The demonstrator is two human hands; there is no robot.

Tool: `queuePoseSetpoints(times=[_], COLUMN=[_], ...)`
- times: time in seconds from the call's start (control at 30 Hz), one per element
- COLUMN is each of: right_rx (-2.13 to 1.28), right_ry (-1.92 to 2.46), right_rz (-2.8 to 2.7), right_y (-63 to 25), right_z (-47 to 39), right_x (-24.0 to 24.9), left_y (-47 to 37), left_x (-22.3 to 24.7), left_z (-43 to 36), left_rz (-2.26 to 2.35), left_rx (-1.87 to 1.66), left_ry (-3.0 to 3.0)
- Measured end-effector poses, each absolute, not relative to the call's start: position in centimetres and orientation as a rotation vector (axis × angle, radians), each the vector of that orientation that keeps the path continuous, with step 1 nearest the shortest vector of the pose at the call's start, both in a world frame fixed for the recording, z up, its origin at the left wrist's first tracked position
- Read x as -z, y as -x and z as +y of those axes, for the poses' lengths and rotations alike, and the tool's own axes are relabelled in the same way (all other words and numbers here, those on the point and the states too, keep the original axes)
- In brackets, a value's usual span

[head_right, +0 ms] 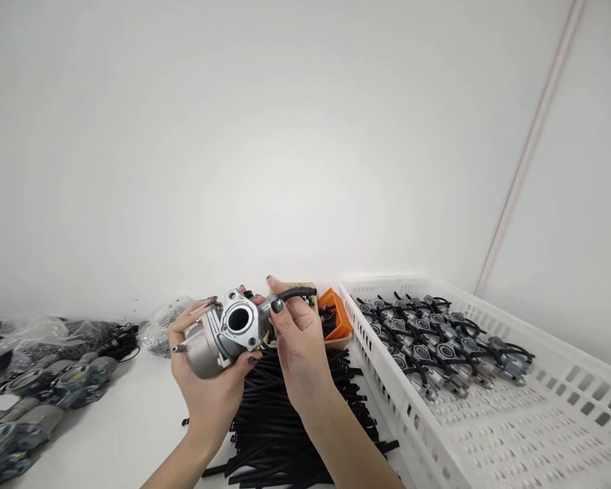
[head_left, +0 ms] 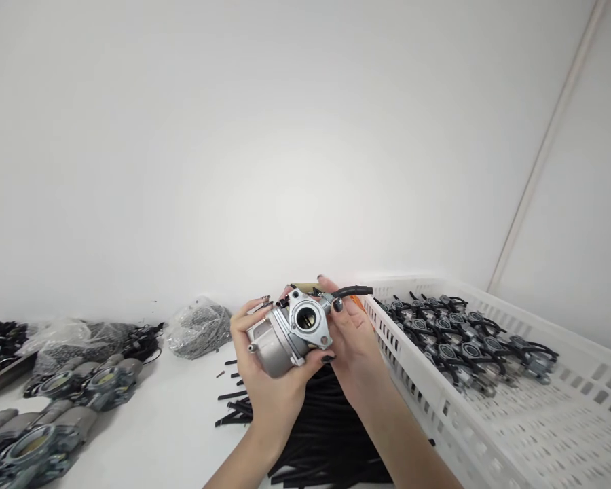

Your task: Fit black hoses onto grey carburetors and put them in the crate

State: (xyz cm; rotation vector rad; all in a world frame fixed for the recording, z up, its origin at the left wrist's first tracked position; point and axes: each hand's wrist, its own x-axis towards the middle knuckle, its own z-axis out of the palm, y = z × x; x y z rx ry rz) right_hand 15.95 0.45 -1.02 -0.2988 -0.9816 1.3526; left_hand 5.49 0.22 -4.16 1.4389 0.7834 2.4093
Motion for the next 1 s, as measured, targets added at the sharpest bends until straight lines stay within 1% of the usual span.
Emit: queuePoseSetpoints(times=[0.07,0.2,0.3,0.5,0.87,1.0], right_rx=[-1.368,-1.404,-1.413,-1.299,-1.266,-1.227], right_ry=[0.298,0.286,0.239,0.249,0.204,0.216], right_rz=[-0.990,-0.985,-1.015,-1.054,-1.129,-1.156], right_y=[-16.0,-16.1,-16.1,-16.2,-16.6,-16.9], right_z=[0.7,0.9,0.7,0.9,1.8,1.8], right_x=[1.2,1.1,0.8,1.0,1.4,1.2], left_y=[-5.6,-5.6,-5.6,-5.8,-6.1,-5.8], left_x=[4.1,4.3,4.4,3.9,2.0,2.0], left_z=[0.2,0.5,0.6,0.1,-1.1,-1.3], left_rz=[0.774,0.778,0.785,0.722,0.675,0.634], left_rx=[-2.471,-2.459,-2.355,-2.114,-1.855,-1.731], left_ry=[-1.502,-1.460,-1.319,-1.141,-0.996,-0.899])
